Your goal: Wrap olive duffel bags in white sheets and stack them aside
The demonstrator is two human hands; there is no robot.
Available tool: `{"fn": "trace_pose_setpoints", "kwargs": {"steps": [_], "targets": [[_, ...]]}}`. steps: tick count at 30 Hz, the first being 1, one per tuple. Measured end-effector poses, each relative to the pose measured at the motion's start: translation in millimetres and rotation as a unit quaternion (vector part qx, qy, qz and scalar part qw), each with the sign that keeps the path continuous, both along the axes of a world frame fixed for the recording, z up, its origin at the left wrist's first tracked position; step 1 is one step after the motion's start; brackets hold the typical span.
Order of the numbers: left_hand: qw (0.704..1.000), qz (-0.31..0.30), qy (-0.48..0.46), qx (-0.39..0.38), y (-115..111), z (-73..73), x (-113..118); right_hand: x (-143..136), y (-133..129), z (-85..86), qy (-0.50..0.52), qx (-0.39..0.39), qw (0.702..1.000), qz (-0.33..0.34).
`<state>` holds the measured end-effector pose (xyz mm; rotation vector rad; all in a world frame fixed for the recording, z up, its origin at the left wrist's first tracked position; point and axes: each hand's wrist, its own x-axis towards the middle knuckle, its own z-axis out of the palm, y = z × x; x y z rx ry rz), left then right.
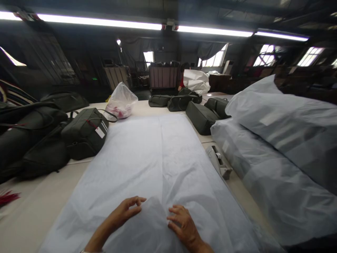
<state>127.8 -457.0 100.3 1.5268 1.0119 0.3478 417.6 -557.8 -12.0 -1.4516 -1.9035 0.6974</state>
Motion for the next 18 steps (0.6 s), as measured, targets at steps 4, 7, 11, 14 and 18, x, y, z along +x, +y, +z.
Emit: {"fn": "trace_pose_setpoints", "kwargs": {"steps": [4,7,11,14,18], "targets": [[0.992,0.018,-0.071,-0.104,12,28.6,-8,12,2,2.7,0.004,0.006,0.999,0.046],[0.985,0.081,-0.1,-0.113,16,42.6,-20,24,2,4.7,0.023,0.012,0.999,0.033],[0.977,0.131,-0.129,-0.11,15,52.0,-39,27,0,14.0,0.019,-0.013,0.998,0.061],[0.979,0.124,-0.121,-0.11,15,55.2,-45,23,5,22.1,0.018,-0.031,0.992,0.124],[0.987,0.043,-0.077,-0.137,17,53.7,-35,14,25,18.2,-0.011,0.036,0.997,0.064]]}}
